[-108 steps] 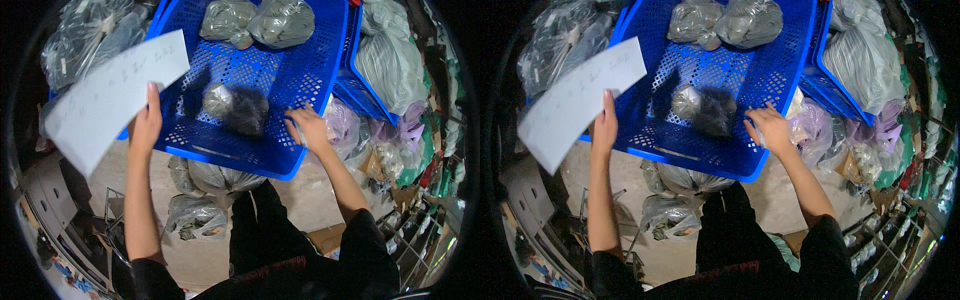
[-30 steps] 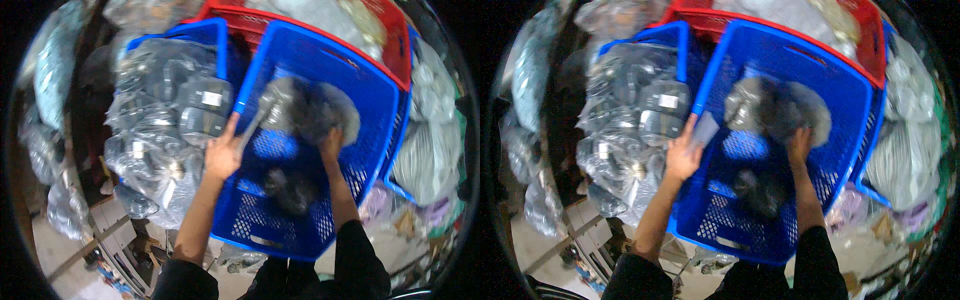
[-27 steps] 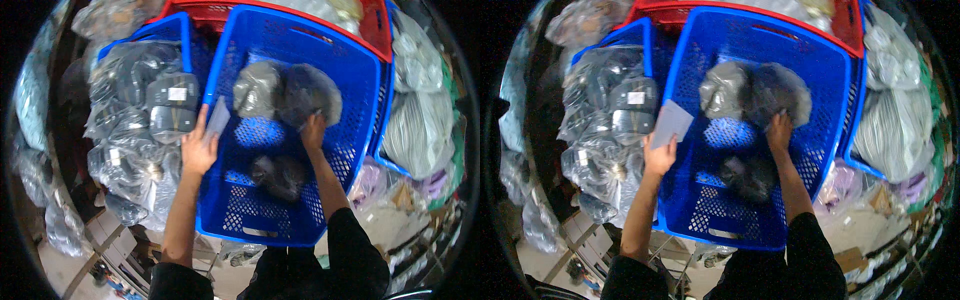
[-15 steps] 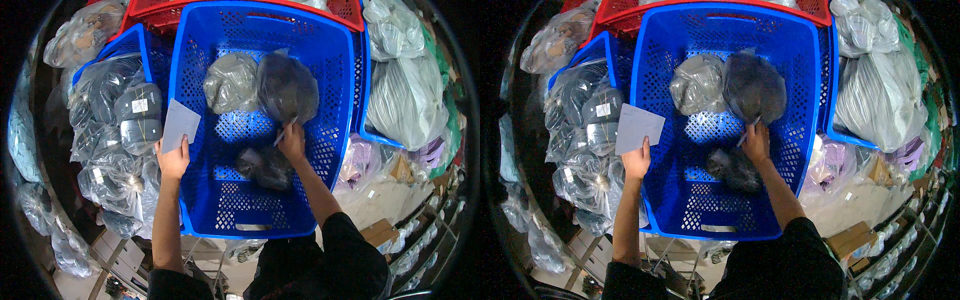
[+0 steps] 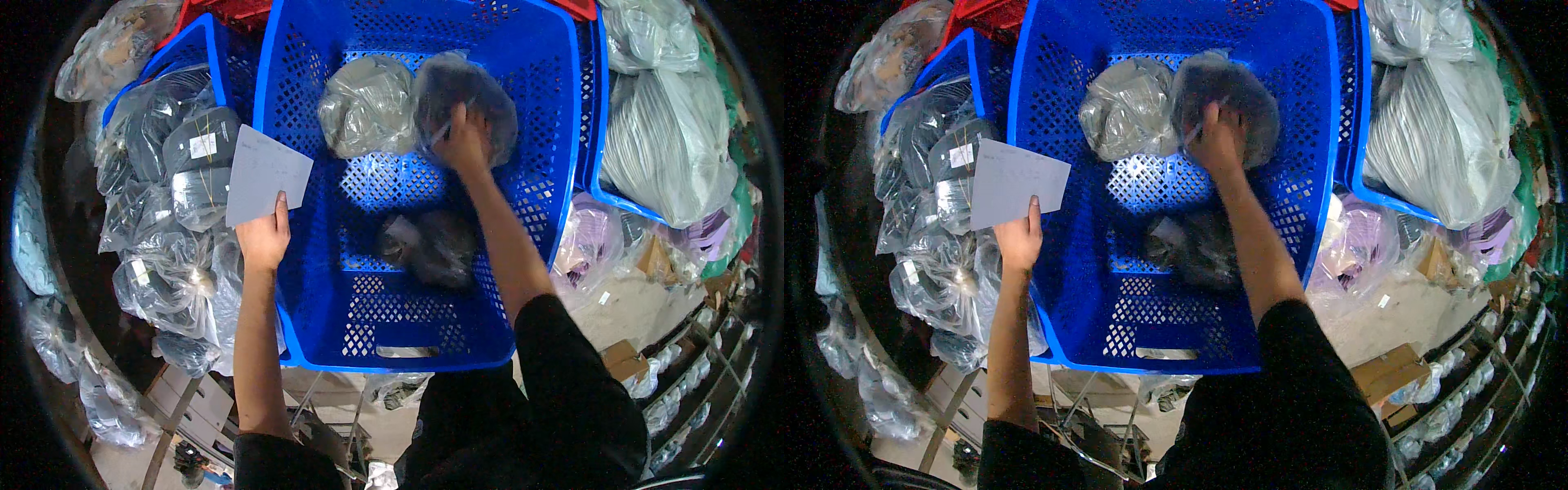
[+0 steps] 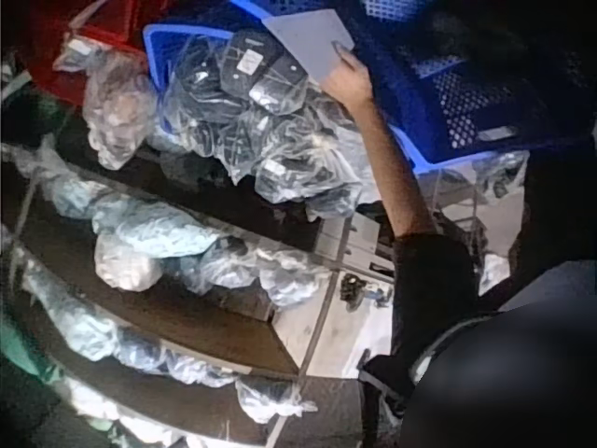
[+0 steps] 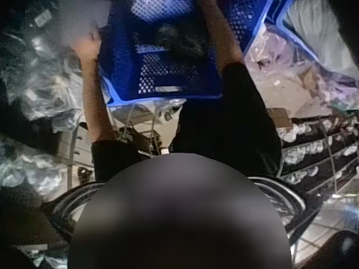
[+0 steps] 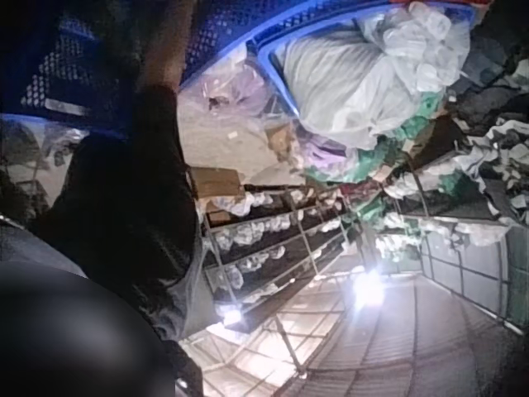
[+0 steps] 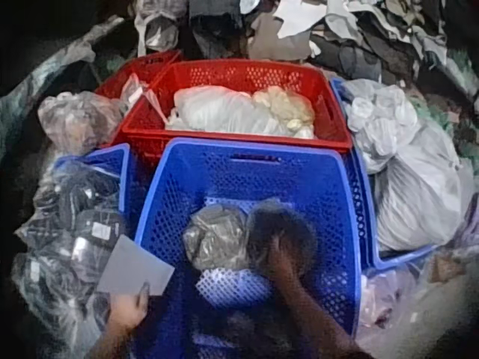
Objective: The person packs folded grey garments into a clear plastic bag, writes on a cardboard tag and a white paper, then places the sealed bag into a blue basket. The person repeats this process with additional bags, writing on each tag before placing them in the basket.
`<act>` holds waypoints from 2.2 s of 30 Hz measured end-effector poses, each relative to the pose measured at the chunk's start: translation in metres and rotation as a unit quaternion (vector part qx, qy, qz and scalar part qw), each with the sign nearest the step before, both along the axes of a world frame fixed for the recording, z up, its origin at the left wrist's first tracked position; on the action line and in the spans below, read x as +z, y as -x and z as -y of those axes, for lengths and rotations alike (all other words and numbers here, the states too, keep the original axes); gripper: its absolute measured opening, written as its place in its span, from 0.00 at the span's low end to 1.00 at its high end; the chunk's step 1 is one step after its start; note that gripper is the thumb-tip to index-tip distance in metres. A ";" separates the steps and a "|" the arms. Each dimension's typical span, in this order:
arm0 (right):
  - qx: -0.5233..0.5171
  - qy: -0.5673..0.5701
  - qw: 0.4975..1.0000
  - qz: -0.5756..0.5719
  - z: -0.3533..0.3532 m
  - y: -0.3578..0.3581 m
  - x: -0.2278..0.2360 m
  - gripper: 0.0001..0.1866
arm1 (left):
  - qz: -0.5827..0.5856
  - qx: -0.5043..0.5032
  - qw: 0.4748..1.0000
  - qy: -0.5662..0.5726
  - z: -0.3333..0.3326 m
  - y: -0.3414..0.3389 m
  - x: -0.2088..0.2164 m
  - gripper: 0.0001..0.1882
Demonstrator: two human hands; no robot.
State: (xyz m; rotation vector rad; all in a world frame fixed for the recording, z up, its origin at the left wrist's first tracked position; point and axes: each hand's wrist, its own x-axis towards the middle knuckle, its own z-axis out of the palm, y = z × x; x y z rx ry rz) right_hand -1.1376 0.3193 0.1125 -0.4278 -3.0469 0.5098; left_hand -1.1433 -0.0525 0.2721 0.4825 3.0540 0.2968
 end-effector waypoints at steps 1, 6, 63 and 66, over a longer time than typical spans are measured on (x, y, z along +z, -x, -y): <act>0.003 -0.011 1.000 0.027 0.012 -0.020 0.005 0.36 | -0.003 -0.001 1.000 -0.003 0.000 0.000 0.000 0.18; 0.060 0.000 0.997 0.040 0.069 -0.140 0.009 0.28 | -0.005 -0.008 1.000 0.018 0.000 -0.001 0.001 0.18; -0.029 0.174 0.974 0.144 0.117 -0.224 0.001 0.16 | 0.020 -0.005 0.998 0.055 0.035 0.011 -0.023 0.26; -0.016 0.139 0.972 0.191 0.114 -0.238 0.006 0.15 | 0.029 0.012 0.993 0.110 0.036 0.012 -0.021 0.26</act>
